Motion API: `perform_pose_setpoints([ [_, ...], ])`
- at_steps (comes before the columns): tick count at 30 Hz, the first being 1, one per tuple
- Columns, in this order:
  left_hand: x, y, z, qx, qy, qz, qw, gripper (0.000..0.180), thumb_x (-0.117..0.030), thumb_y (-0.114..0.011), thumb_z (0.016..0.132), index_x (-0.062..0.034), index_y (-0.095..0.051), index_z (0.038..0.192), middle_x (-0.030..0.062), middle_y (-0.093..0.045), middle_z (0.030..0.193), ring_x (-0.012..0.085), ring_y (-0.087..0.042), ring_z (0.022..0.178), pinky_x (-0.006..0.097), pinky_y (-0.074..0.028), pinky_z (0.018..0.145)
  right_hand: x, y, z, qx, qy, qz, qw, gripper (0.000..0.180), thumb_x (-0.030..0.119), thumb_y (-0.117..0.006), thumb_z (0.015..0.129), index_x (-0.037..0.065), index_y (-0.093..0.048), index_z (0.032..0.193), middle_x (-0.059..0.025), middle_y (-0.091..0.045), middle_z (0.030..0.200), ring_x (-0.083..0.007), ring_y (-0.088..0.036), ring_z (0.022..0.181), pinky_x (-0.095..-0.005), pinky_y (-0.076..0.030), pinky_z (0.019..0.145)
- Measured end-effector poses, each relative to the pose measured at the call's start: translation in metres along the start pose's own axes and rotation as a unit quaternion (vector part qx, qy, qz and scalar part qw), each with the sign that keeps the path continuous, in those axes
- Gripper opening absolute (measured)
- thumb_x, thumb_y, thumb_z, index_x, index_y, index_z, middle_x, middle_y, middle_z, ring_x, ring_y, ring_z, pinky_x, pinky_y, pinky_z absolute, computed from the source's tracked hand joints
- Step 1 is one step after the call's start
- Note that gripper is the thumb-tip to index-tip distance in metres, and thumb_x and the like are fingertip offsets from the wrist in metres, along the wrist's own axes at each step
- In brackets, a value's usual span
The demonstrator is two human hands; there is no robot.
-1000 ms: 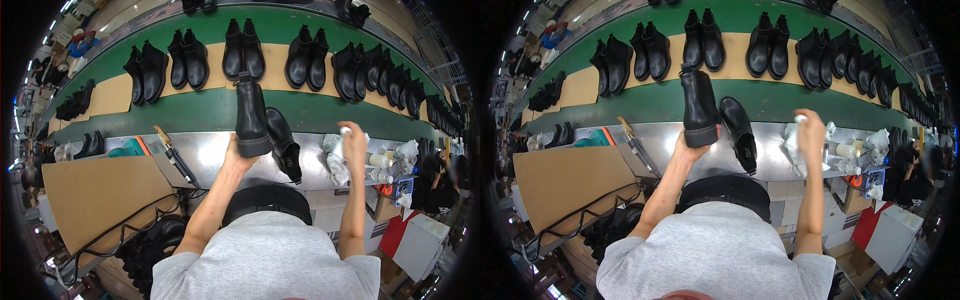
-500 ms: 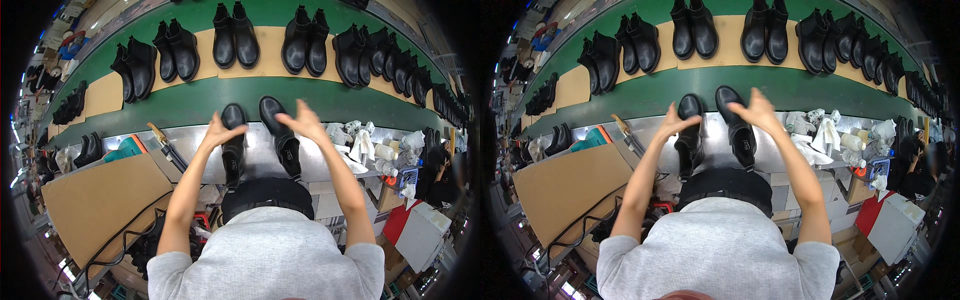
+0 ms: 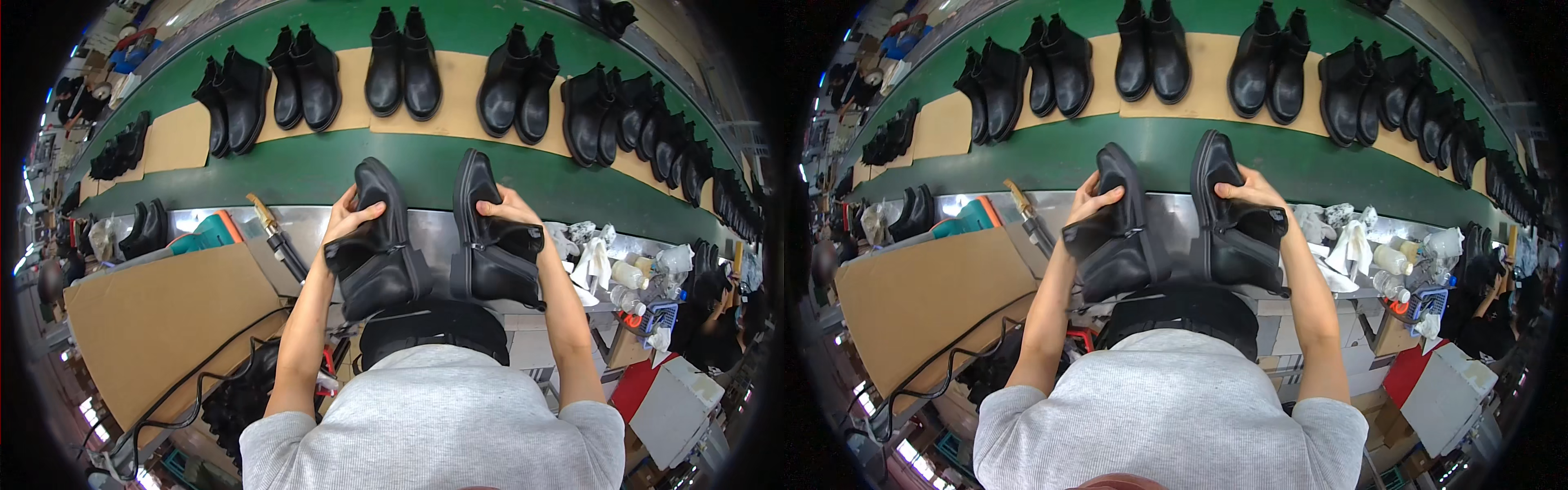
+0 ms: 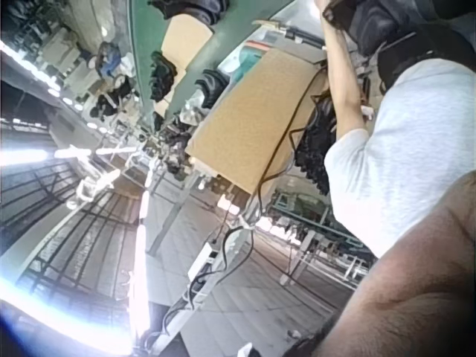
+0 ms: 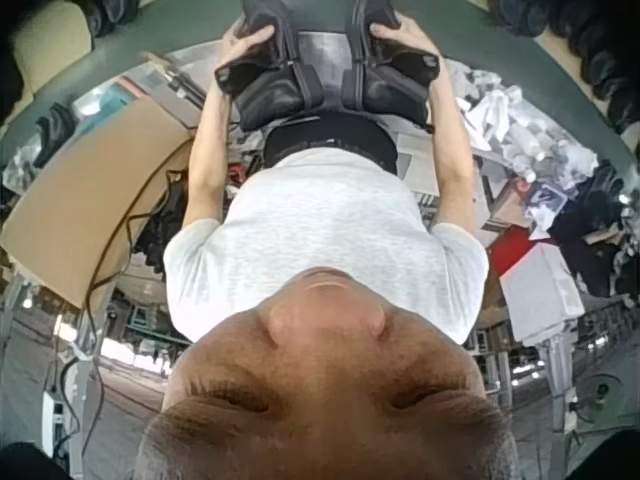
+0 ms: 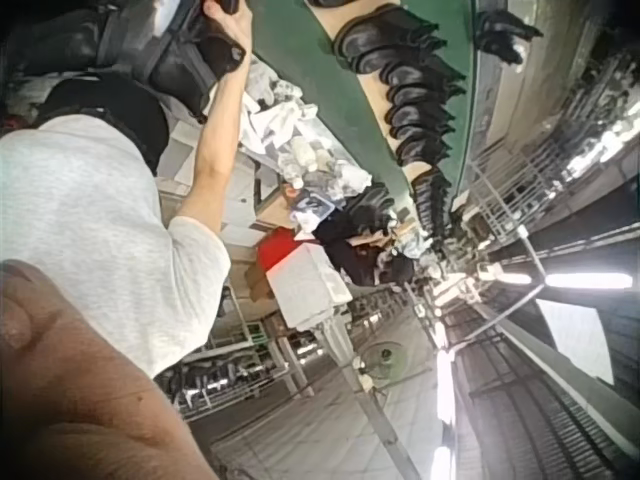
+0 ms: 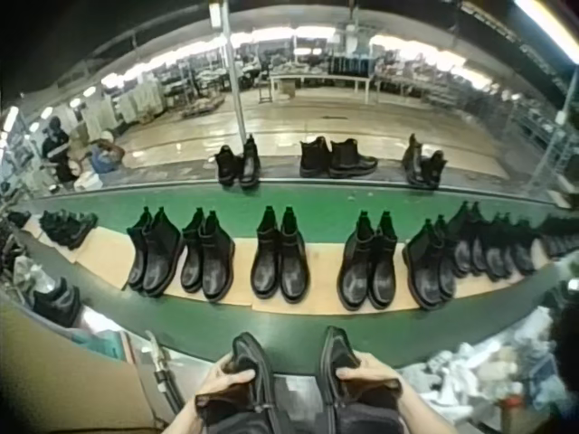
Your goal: Inspecting, cleaning, and finishing boots on an assembly line using a cloth, fluid, and a heat gun.
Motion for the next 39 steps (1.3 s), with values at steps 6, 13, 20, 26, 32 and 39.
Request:
perform_pose_setpoints([
  [6,-0.034,-0.067,-0.059,0.218,0.001,-0.356,0.909,0.068,-0.030,-0.067,0.083,0.0022,-0.037,0.135,0.0144,-0.051,0.129,0.0242,-0.059,0.105,0.034,-0.054,0.085,0.037,-0.087,-0.031,0.017,0.162,0.411,0.897,0.066,0.045,-0.064,0.084,0.006,-0.041,0.133,-0.0175,-0.058,0.115,-0.0284,-0.065,0.090,-0.0313,-0.056,0.070],
  [13,-0.057,-0.056,-0.053,0.231,-0.041,-0.348,0.908,0.075,-0.032,-0.070,0.081,0.0016,-0.033,0.137,0.0161,-0.043,0.137,0.0265,-0.058,0.107,0.036,-0.052,0.089,0.049,-0.087,-0.038,0.224,0.213,0.432,0.847,0.079,0.048,-0.067,0.077,0.003,-0.037,0.135,-0.0218,-0.046,0.130,-0.0318,-0.054,0.112,-0.0372,-0.058,0.077],
  [20,-0.033,0.019,-0.026,0.055,-0.079,0.200,0.975,0.091,-0.022,-0.077,0.075,0.0008,-0.022,0.145,0.0164,-0.044,0.138,0.0231,-0.047,0.122,0.030,-0.036,0.101,0.016,-0.077,-0.031,0.249,0.175,0.477,0.824,0.092,0.043,-0.075,0.071,0.007,-0.028,0.141,-0.0239,-0.042,0.135,-0.0400,-0.051,0.116,-0.0462,-0.054,0.087],
  [26,-0.078,-0.071,-0.014,-0.041,-0.176,0.391,0.903,0.069,-0.043,-0.039,0.095,0.0112,-0.030,0.136,0.0312,-0.032,0.141,0.0389,-0.030,0.134,0.040,-0.024,0.110,0.021,-0.109,-0.053,0.211,0.132,0.414,0.875,0.105,0.049,-0.077,0.063,0.008,-0.024,0.143,-0.0257,-0.042,0.133,-0.0380,-0.054,0.113,-0.0406,-0.053,0.089],
  [32,-0.096,-0.210,-0.109,0.153,-0.430,0.460,0.761,0.072,-0.022,-0.061,0.079,0.0113,-0.031,0.135,0.0308,-0.021,0.145,0.0440,-0.014,0.139,0.058,-0.015,0.109,0.022,-0.116,-0.067,0.227,0.107,0.367,0.896,0.094,0.042,-0.077,0.069,-0.002,-0.030,0.138,-0.0259,-0.046,0.129,-0.0356,-0.055,0.112,-0.0404,-0.053,0.087],
  [39,-0.100,-0.169,-0.061,0.046,-0.412,0.488,0.768,0.054,-0.027,-0.044,0.092,0.0065,-0.035,0.134,0.0249,-0.034,0.141,0.0429,-0.028,0.133,0.060,-0.021,0.106,0.030,-0.123,-0.076,0.184,0.115,0.369,0.904,0.087,0.039,-0.076,0.073,-0.005,-0.033,0.134,-0.0262,-0.049,0.126,-0.0344,-0.056,0.111,-0.0398,-0.054,0.085],
])
Point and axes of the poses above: each hand's wrist, its own z-axis towards the middle knuckle, its own y-axis out of the back of the hand, x = y × z, the point moved 5 cm from there along z, towards the middle knuckle
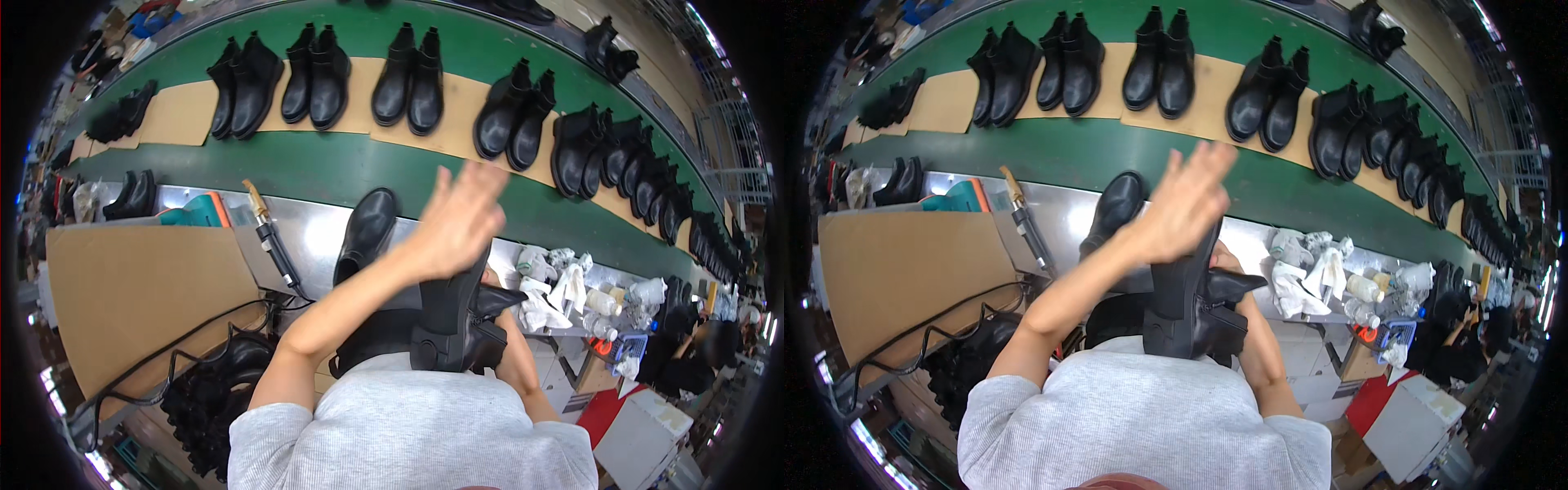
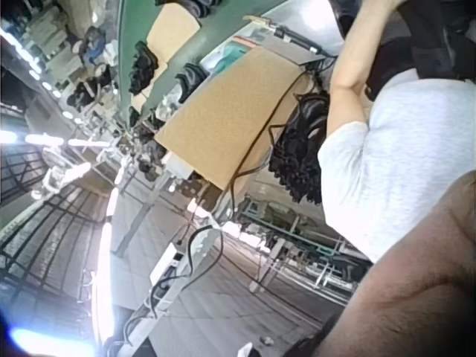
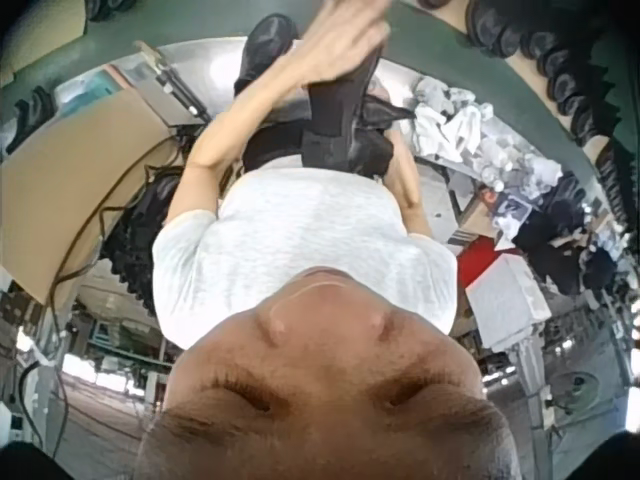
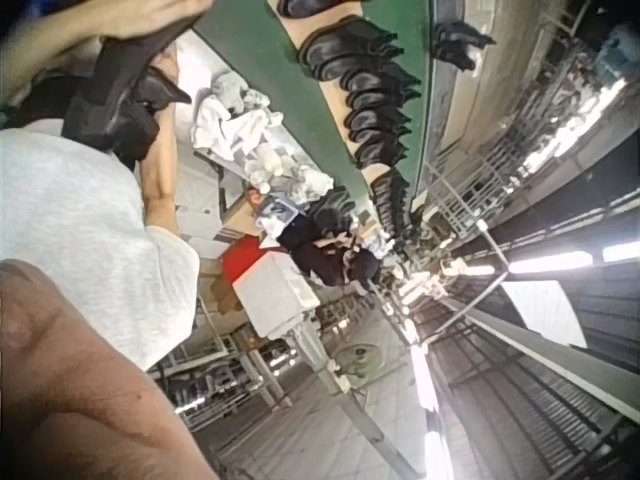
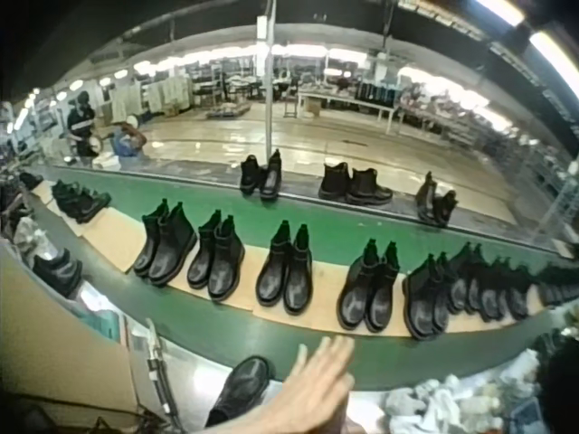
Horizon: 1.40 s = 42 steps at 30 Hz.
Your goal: Inspecting, cleaning, and finishing boots on an assembly line using a cloth, fluid, and a heat gun.
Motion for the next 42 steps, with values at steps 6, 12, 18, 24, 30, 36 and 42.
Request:
perform_pose_setpoints([
  [6,0.056,0.069,-0.098,0.081,0.344,-0.105,0.929,0.042,-0.031,-0.047,0.094,0.0056,-0.059,0.076,0.0261,-0.052,0.058,0.0387,-0.059,0.058,0.041,-0.047,0.058,0.029,0.069,0.011,-0.154,-0.070,-0.194,0.966,0.068,0.031,-0.071,0.081,-0.004,-0.038,0.129,-0.0162,-0.059,0.110,-0.0251,-0.064,0.090,-0.0357,-0.055,0.078],
  [12,0.074,-0.019,-0.186,-0.005,0.326,-0.084,0.942,0.042,-0.028,-0.062,0.081,0.0126,-0.059,0.093,0.0327,-0.061,0.086,0.0477,-0.059,0.088,0.048,-0.047,0.082,-0.054,0.085,0.067,-0.341,-0.140,-0.606,0.705,0.116,0.062,-0.068,0.070,-0.008,-0.010,0.143,-0.0350,-0.021,0.140,-0.0437,-0.038,0.125,-0.0413,-0.046,0.094],
  [18,0.106,0.011,-0.181,-0.037,0.448,0.046,0.892,0.016,0.001,-0.061,0.062,0.0097,-0.063,0.076,0.0319,-0.060,0.079,0.0461,-0.060,0.083,0.047,-0.050,0.074,-0.063,0.082,0.053,-0.274,-0.052,-0.365,0.888,0.077,0.048,-0.052,0.090,-0.003,-0.024,0.141,-0.0220,-0.037,0.132,-0.0332,-0.051,0.112,-0.0403,-0.059,0.066],
  [24,0.135,0.187,-0.116,-0.319,0.327,0.128,0.880,0.029,0.007,-0.051,0.060,0.0045,-0.064,0.085,0.0283,-0.060,0.077,0.0415,-0.061,0.078,0.044,-0.048,0.070,0.004,0.123,0.031,-0.296,-0.061,-0.422,0.855,0.051,0.043,-0.050,0.093,-0.005,-0.061,0.106,-0.0131,-0.065,0.084,-0.0207,-0.066,0.076,-0.0315,-0.057,0.057],
  [30,0.244,0.377,-0.068,-0.470,0.333,0.418,0.702,0.018,-0.003,-0.056,0.066,0.0034,-0.064,0.081,0.0285,-0.061,0.081,0.0469,-0.059,0.080,0.052,-0.047,0.073,-0.010,0.167,-0.015,-0.320,-0.285,-0.487,0.761,0.075,0.063,-0.037,0.091,-0.005,-0.065,0.075,-0.0153,-0.064,0.062,-0.0252,-0.064,0.053,-0.0319,-0.053,0.051],
  [36,0.441,0.498,-0.065,-0.354,0.401,0.451,0.714,0.027,-0.007,-0.048,0.078,-0.0047,-0.064,0.099,0.0247,-0.063,0.099,0.0425,-0.059,0.096,0.049,-0.048,0.083,-0.040,0.199,-0.052,-0.403,-0.296,-0.366,0.785,0.092,0.068,-0.023,0.090,-0.014,-0.062,0.074,-0.0230,-0.065,0.067,-0.0312,-0.065,0.053,-0.0370,-0.056,0.048],
  [42,0.587,0.502,-0.208,-0.258,0.408,0.408,0.775,0.047,-0.037,-0.059,0.086,-0.0010,-0.055,0.116,0.0216,-0.063,0.111,0.0395,-0.058,0.106,0.045,-0.042,0.093,-0.060,0.236,-0.067,-0.372,-0.437,-0.204,0.793,0.069,0.063,-0.046,0.085,0.016,-0.027,0.132,-0.0224,-0.063,0.097,-0.0258,-0.063,0.085,-0.0347,-0.049,0.078],
])
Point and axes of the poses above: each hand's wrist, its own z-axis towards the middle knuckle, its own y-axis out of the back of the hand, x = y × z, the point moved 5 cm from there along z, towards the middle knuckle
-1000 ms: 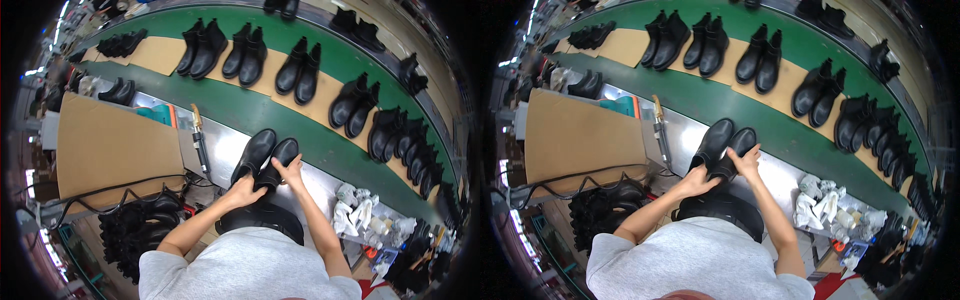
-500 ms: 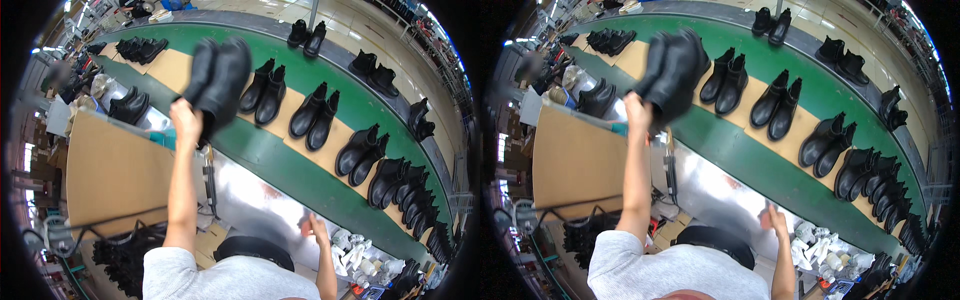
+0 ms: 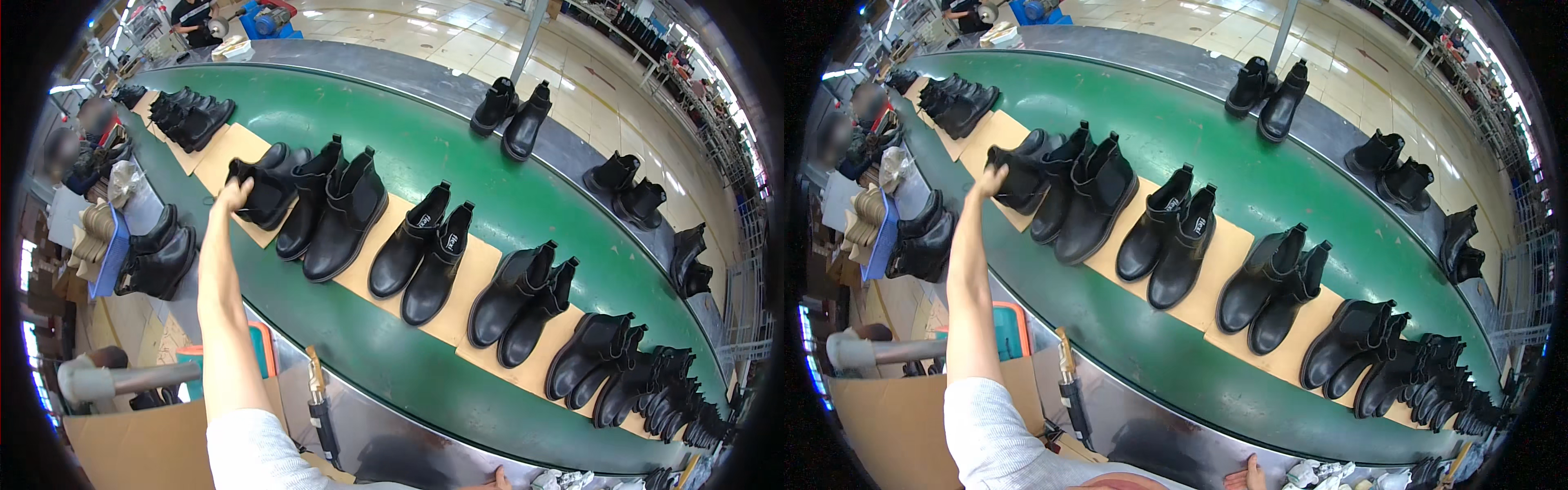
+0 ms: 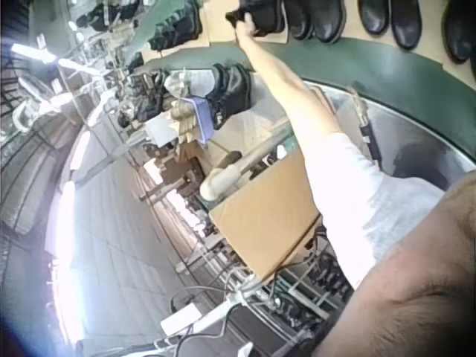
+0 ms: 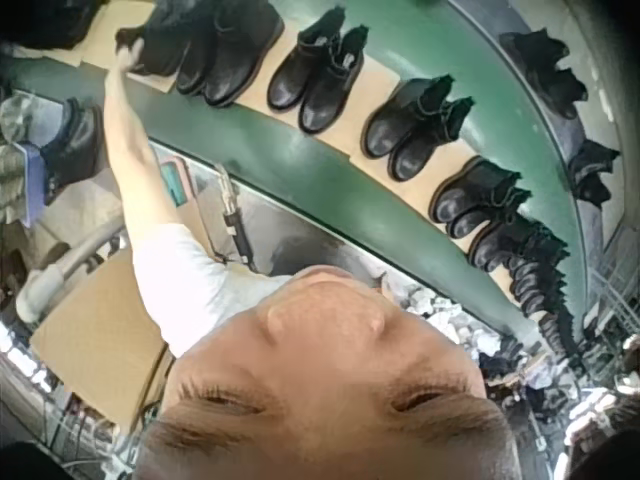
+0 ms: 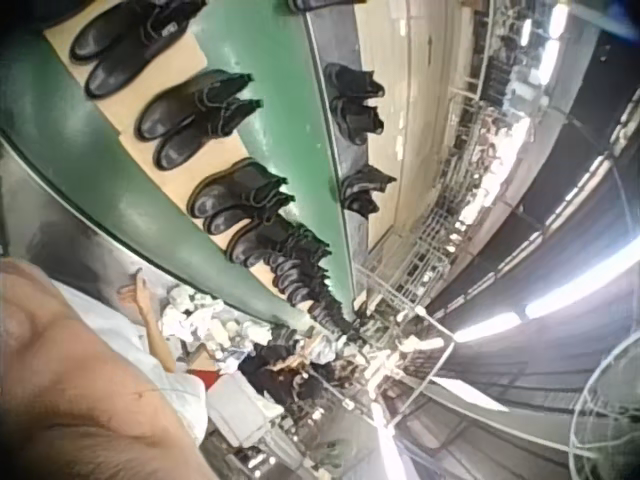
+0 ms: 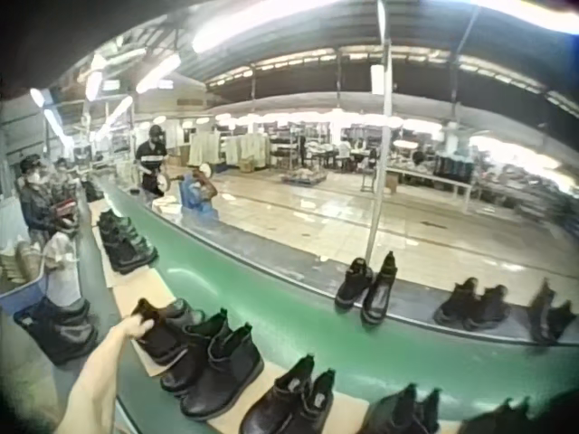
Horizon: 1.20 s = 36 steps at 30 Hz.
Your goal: Inspecting, cleaning, and finishing boots on an assembly line using a cloth, fluid, and a heat gun.
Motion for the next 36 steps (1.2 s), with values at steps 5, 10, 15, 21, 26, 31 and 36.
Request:
perform_pose_setpoints([
  [5,-0.172,0.010,0.002,-0.144,0.108,0.055,0.982,0.048,-0.040,-0.063,0.076,0.0002,-0.063,0.103,0.0231,-0.064,0.103,0.0372,-0.061,0.100,0.043,-0.046,0.088,0.007,0.005,-0.018,-0.104,0.045,-0.001,0.994,0.074,0.068,-0.032,0.087,-0.004,-0.048,0.093,-0.0246,-0.063,0.078,-0.0312,-0.064,0.064,-0.0368,-0.053,0.059],
  [10,-0.328,-0.042,0.009,0.253,-0.020,0.078,0.964,0.054,-0.041,-0.073,0.064,-0.0033,-0.065,0.102,0.0166,-0.067,0.101,0.0337,-0.064,0.096,0.039,-0.048,0.088,0.030,-0.009,-0.030,-0.142,0.092,-0.029,0.985,0.099,0.073,-0.023,0.087,-0.018,-0.059,0.069,-0.0273,-0.063,0.066,-0.0352,-0.064,0.051,-0.0382,-0.056,0.046],
  [15,-0.313,-0.063,-0.021,0.186,0.035,0.124,0.974,0.028,-0.023,-0.052,0.079,-0.0139,-0.069,0.098,0.0112,-0.068,0.101,0.0275,-0.065,0.099,0.042,-0.048,0.083,0.042,-0.025,-0.040,-0.157,0.120,-0.046,0.979,0.098,0.072,-0.027,0.087,-0.018,-0.060,0.070,-0.0264,-0.063,0.065,-0.0345,-0.064,0.051,-0.0388,-0.055,0.045],
  [21,-0.305,0.039,-0.125,-0.065,-0.069,0.007,0.995,0.027,-0.009,-0.059,0.074,-0.0057,-0.067,0.100,0.0095,-0.063,0.094,0.0267,-0.055,0.096,0.041,-0.034,0.082,0.031,-0.012,-0.039,-0.141,0.149,-0.055,0.977,0.096,0.075,-0.026,0.084,-0.012,-0.064,0.069,-0.0223,-0.065,0.064,-0.0291,-0.063,0.048,-0.0352,-0.053,0.044],
  [26,-0.383,0.139,-0.234,-0.100,-0.337,-0.047,0.935,0.042,0.001,-0.064,0.060,-0.0001,-0.060,0.102,0.0217,-0.053,0.122,0.0383,-0.044,0.120,0.048,-0.027,0.102,0.053,0.000,-0.053,-0.206,0.350,0.033,0.913,0.064,0.055,-0.030,0.096,0.001,-0.063,0.084,-0.0114,-0.064,0.064,-0.0202,-0.063,0.055,-0.0305,-0.051,0.051],
  [31,-0.466,0.225,-0.404,0.122,-0.531,-0.102,0.832,0.017,-0.006,-0.053,0.072,0.0004,-0.061,0.085,0.0186,-0.056,0.110,0.0308,-0.049,0.106,0.046,-0.032,0.099,0.145,-0.079,-0.140,-0.136,0.693,-0.097,0.702,0.060,0.040,-0.043,0.097,0.003,-0.030,0.142,-0.0164,-0.029,0.147,-0.0292,-0.032,0.133,-0.0393,-0.026,0.109],
  [36,-0.520,0.188,-0.570,0.292,-0.712,-0.154,0.620,0.011,-0.012,-0.052,0.074,-0.0086,-0.060,0.068,0.0020,-0.059,0.079,0.0164,-0.053,0.107,0.057,-0.025,0.104,0.074,-0.110,-0.109,-0.112,0.617,-0.324,0.708,0.066,0.045,-0.035,0.098,-0.002,-0.022,0.144,-0.0200,-0.018,0.151,-0.0316,-0.014,0.141,-0.0374,-0.013,0.115],
])
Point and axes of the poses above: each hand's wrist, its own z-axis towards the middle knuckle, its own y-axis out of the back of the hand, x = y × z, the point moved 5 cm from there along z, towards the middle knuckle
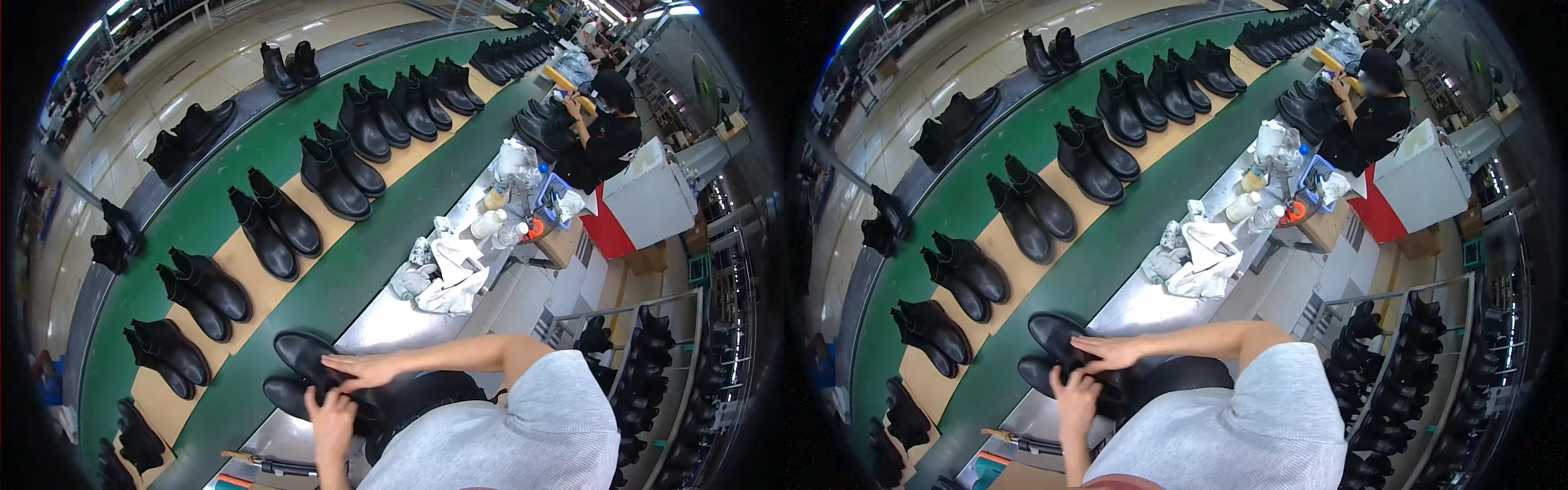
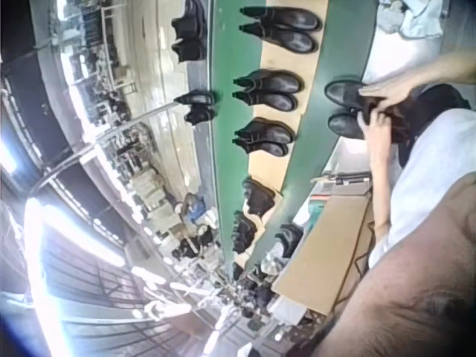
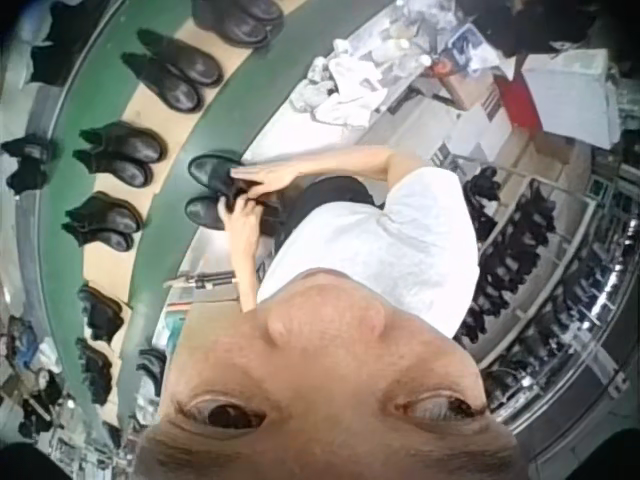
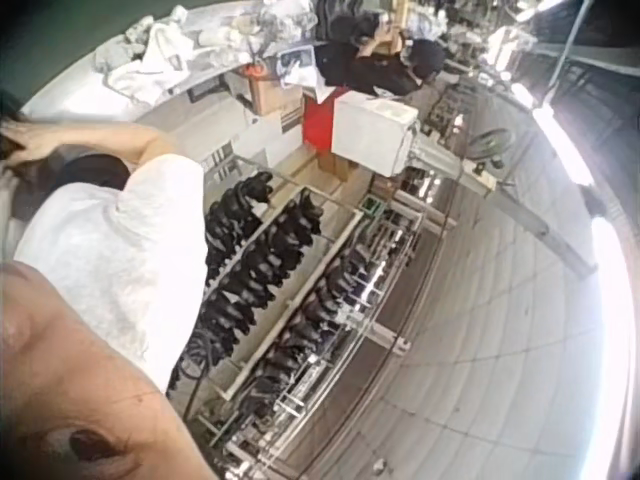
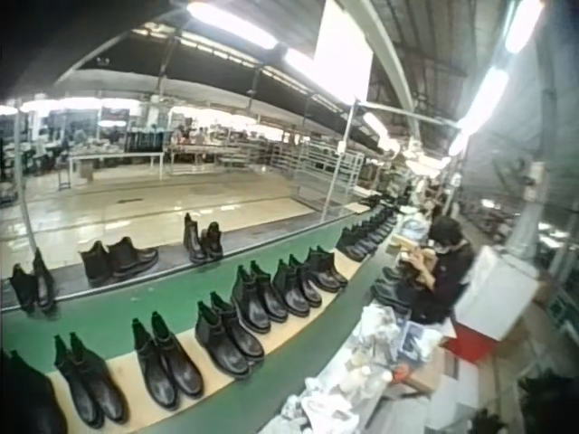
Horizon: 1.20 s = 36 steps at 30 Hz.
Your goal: Inspecting, cleaning, and finishing boots on an assembly line using a cloth, fluid, and a heat gun.
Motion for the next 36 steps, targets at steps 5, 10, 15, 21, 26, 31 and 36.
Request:
perform_pose_setpoints([
  [5,-0.001,0.011,-0.018,-0.107,0.064,-0.213,0.969,0.014,-0.007,-0.068,0.067,-0.0093,-0.068,0.081,0.0030,-0.064,0.092,0.0231,-0.057,0.103,0.054,-0.025,0.106,-0.034,0.012,-0.019,-0.115,-0.078,0.161,0.977,0.042,0.031,-0.029,0.099,0.002,-0.053,0.118,-0.0186,-0.058,0.111,-0.0301,-0.053,0.107,-0.0395,-0.040,0.094],
  [10,0.058,-0.023,-0.087,-0.387,0.464,-0.412,0.682,0.029,-0.020,-0.052,0.093,0.0003,-0.059,0.112,0.0084,-0.063,0.110,0.0214,-0.055,0.106,0.034,-0.036,0.096,-0.077,0.035,-0.027,-0.131,-0.357,0.265,0.886,0.093,0.076,-0.020,0.085,0.002,-0.036,0.139,-0.0195,-0.048,0.130,-0.0295,-0.050,0.116,-0.0440,-0.047,0.090],
  [15,0.061,-0.154,-0.118,-0.222,0.637,-0.659,0.333,0.080,-0.069,-0.030,0.089,-0.0001,-0.050,0.126,0.0093,-0.057,0.117,0.0191,-0.053,0.103,0.032,-0.036,0.092,-0.045,0.009,0.005,0.003,-0.406,0.256,0.877,0.096,0.080,-0.034,0.079,0.009,-0.027,0.143,-0.0211,-0.044,0.134,-0.0315,-0.048,0.117,-0.0496,-0.043,0.087],
  [21,0.054,-0.101,-0.101,-0.281,0.451,-0.788,0.310,0.092,-0.071,-0.015,0.089,0.0054,-0.058,0.116,0.0128,-0.062,0.108,0.0154,-0.058,0.086,0.030,-0.040,0.086,-0.080,-0.007,-0.001,-0.030,-0.325,0.487,0.810,0.063,0.050,-0.051,0.088,0.007,-0.044,0.134,-0.0115,-0.053,0.129,-0.0234,-0.052,0.117,-0.0413,-0.045,0.094],
  [26,0.032,-0.034,-0.066,-0.286,0.359,-0.802,0.382,0.082,-0.062,-0.017,0.094,0.0054,-0.050,0.127,0.0114,-0.059,0.117,0.0169,-0.057,0.096,0.033,-0.036,0.096,-0.075,0.001,-0.017,0.012,-0.270,0.647,0.713,0.035,0.029,-0.049,0.094,0.005,-0.059,0.116,-0.0078,-0.066,0.106,-0.0195,-0.065,0.093,-0.0366,-0.051,0.091],
  [31,0.035,-0.055,-0.058,-0.234,0.418,-0.744,0.465,0.076,-0.063,-0.021,0.094,-0.0050,-0.038,0.140,0.0111,-0.047,0.135,0.0205,-0.040,0.125,0.038,-0.025,0.106,-0.030,0.025,-0.029,-0.131,-0.240,0.521,0.809,0.054,0.039,-0.051,0.093,0.003,-0.045,0.132,-0.0095,-0.056,0.124,-0.0187,-0.050,0.118,-0.0389,-0.038,0.100],
  [36,0.038,-0.097,-0.027,-0.281,0.261,-0.894,0.233,0.055,-0.041,-0.042,0.098,-0.0028,-0.036,0.137,0.0155,-0.053,0.125,0.0232,-0.053,0.114,0.038,-0.042,0.100,0.012,0.047,-0.013,-0.145,-0.214,0.322,0.911,0.089,0.069,-0.024,0.089,-0.002,-0.029,0.142,-0.0039,-0.055,0.093,-0.0133,-0.052,0.089,-0.0286,-0.042,0.081],
])
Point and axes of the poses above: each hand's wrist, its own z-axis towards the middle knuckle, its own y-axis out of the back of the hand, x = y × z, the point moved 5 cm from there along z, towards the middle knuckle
